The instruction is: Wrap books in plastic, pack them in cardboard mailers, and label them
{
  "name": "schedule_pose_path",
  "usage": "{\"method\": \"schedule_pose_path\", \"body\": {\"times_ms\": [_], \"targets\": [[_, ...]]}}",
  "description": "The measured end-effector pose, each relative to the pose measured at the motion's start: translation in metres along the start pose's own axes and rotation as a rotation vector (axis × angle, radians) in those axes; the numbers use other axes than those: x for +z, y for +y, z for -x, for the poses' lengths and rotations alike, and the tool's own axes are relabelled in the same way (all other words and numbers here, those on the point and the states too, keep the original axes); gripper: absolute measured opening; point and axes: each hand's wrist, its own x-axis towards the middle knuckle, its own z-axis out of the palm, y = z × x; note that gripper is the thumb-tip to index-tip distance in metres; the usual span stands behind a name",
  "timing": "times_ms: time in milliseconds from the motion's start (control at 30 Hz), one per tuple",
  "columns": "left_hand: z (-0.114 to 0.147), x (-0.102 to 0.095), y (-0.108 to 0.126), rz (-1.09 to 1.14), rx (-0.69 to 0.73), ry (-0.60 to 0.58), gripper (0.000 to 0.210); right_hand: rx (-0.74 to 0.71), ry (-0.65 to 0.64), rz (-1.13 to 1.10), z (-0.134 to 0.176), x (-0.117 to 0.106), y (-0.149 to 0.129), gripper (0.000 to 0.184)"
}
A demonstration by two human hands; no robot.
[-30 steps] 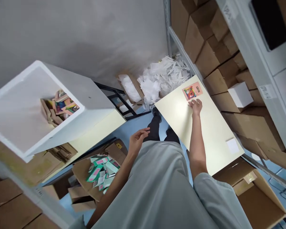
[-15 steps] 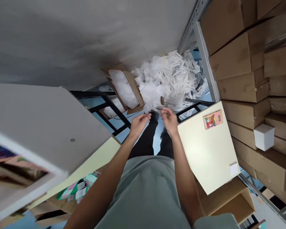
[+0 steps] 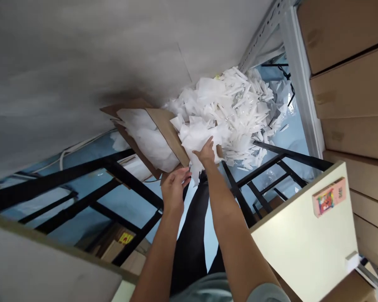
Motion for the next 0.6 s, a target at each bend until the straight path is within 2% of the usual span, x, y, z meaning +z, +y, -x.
{"method": "schedule_pose_path", "body": {"times_ms": [67, 133, 233, 300, 400, 433, 533, 600], "targets": [[0.000, -0.007, -0.011, 0.012, -0.023, 0.009, 0.033, 0.009, -0.043, 0.139, -0.003, 0.004, -0.009, 0.098], [0.002, -0.013, -0.021, 0.011, -0.041, 0.005, 0.032, -0.044, -0.097, 0.244, -0.001, 0.002, -0.015, 0.077], [0.009, -0.020, -0.031, -0.023, -0.065, 0.004, 0.031, -0.109, -0.122, 0.261, 0.012, -0.005, -0.020, 0.064], [0.013, -0.026, -0.036, -0.055, -0.067, -0.007, 0.029, -0.129, -0.091, 0.231, 0.020, -0.006, -0.022, 0.063], [0.016, -0.038, -0.040, -0.115, -0.040, -0.050, 0.028, -0.149, -0.038, 0.229, 0.023, -0.001, -0.024, 0.080], [0.016, -0.042, -0.041, -0.140, -0.026, -0.064, 0.028, -0.155, -0.035, 0.231, 0.020, 0.002, -0.024, 0.077], [0.012, -0.055, -0.044, -0.182, 0.010, -0.071, 0.028, -0.167, -0.057, 0.199, 0.011, 0.008, -0.021, 0.051], [0.010, -0.060, -0.042, -0.180, 0.010, -0.057, 0.027, -0.138, -0.052, 0.142, 0.014, 0.006, -0.017, 0.048]]}}
